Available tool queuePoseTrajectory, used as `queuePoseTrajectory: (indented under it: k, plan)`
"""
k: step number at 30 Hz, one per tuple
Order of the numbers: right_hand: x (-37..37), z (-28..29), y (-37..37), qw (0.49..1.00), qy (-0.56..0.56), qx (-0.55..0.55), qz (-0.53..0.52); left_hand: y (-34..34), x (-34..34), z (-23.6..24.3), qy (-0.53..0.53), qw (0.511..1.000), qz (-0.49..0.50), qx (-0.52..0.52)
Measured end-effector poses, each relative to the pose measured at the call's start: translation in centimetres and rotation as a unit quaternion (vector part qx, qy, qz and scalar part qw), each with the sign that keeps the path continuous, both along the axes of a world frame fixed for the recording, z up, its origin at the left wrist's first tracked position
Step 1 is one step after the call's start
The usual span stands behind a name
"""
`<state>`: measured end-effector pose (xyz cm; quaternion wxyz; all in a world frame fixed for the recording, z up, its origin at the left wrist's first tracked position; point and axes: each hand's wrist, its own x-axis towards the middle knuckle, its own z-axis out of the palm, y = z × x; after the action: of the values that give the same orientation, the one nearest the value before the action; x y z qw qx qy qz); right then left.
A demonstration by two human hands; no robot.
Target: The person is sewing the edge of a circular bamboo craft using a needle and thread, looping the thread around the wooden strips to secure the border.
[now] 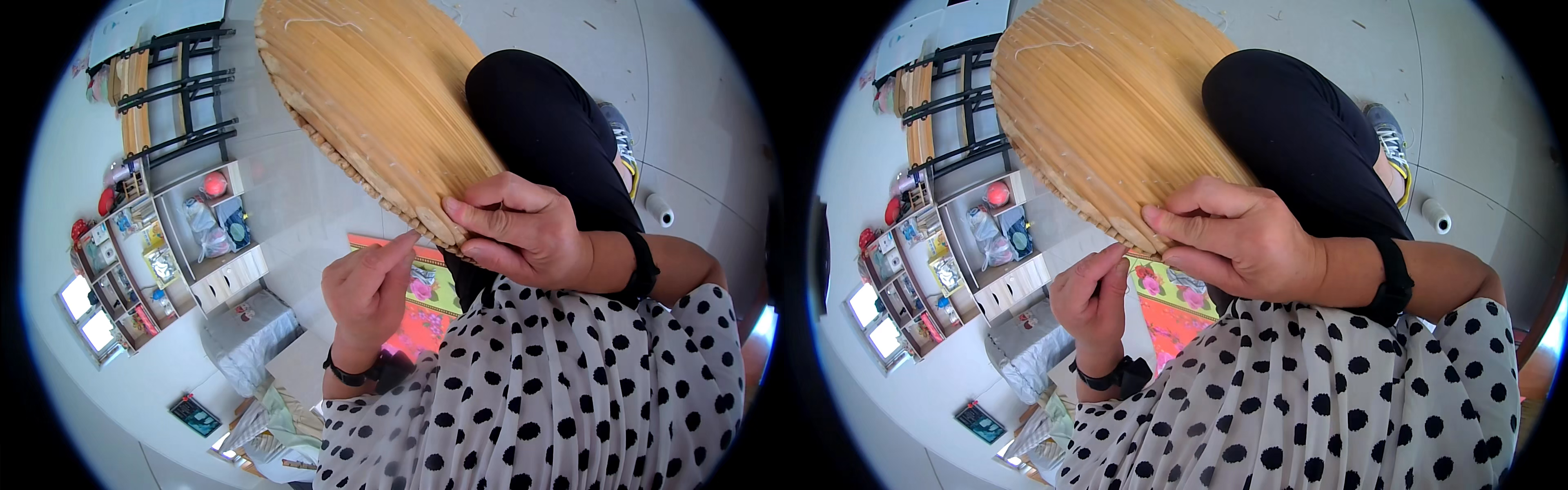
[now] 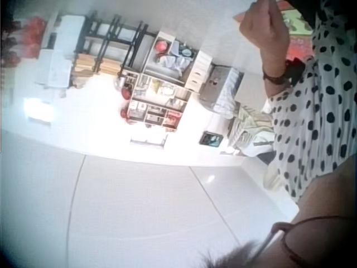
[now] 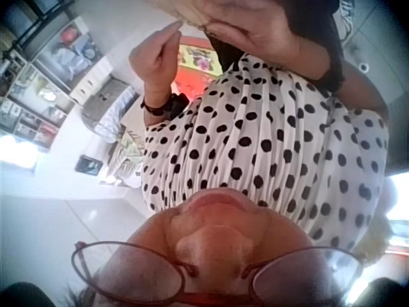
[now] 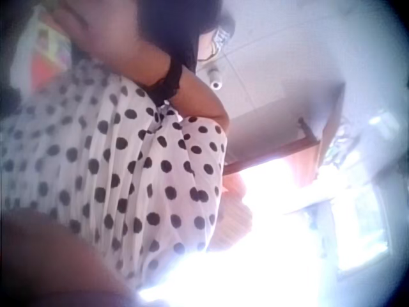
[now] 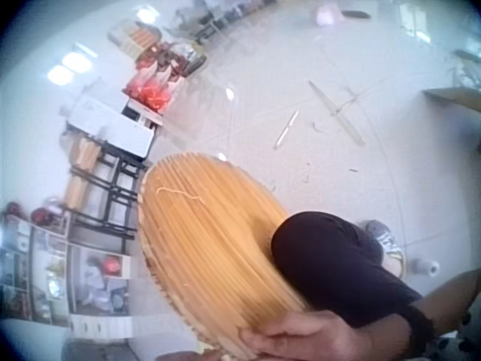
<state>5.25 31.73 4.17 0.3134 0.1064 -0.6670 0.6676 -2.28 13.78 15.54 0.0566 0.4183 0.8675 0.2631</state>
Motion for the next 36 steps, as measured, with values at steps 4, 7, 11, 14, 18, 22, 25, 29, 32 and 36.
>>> queuePoseTrajectory:
  k: [4, 7, 11, 14, 18, 22, 25, 29, 32, 36]
  plan:
    - [0.4, 0.4, 0.0, 1.0, -0.003, 0.008, -0.029, 0.2, -0.3, 0.1, 0.004, 1.0, -0.021, 0.009]
    - [0.7, 0.4, -0.1, 0.998, 0.017, 0.012, -0.057, 0.2, -0.4, 0.3, -0.015, 1.0, -0.018, 0.003]
    - [0.6, 0.7, -0.1, 0.998, 0.031, 0.013, -0.055, 0.2, -0.2, 0.6, -0.018, 1.0, -0.005, 0.005]
    - [0.5, 0.7, -0.3, 0.998, 0.033, 0.016, -0.05, 0.2, -0.3, 0.7, -0.015, 1.0, -0.006, 0.008]
    - [0.4, 0.9, -0.3, 0.997, 0.05, 0.04, -0.048, 0.2, -0.2, 1.5, -0.013, 1.0, -0.005, -0.009]
    - [0.4, 1.0, -0.1, 0.995, 0.06, 0.057, -0.053, 0.3, -0.3, 1.6, -0.02, 1.0, -0.009, -0.004]
    - [0.3, 1.4, 0.2, 0.995, 0.061, 0.058, -0.053, 0.4, -0.3, 1.6, -0.013, 1.0, -0.013, -0.003]
    - [0.3, 1.5, 0.1, 0.995, 0.062, 0.055, -0.053, 0.5, -0.4, 1.4, -0.001, 1.0, -0.02, 0.006]
    - [0.4, 1.5, -0.1, 0.995, 0.064, 0.058, -0.057, 0.3, -0.5, 1.4, -0.01, 1.0, -0.021, 0.006]
    - [0.4, 1.5, -0.4, 0.995, 0.056, 0.059, -0.065, 0.3, -0.8, 1.4, -0.011, 0.999, -0.03, 0.013]
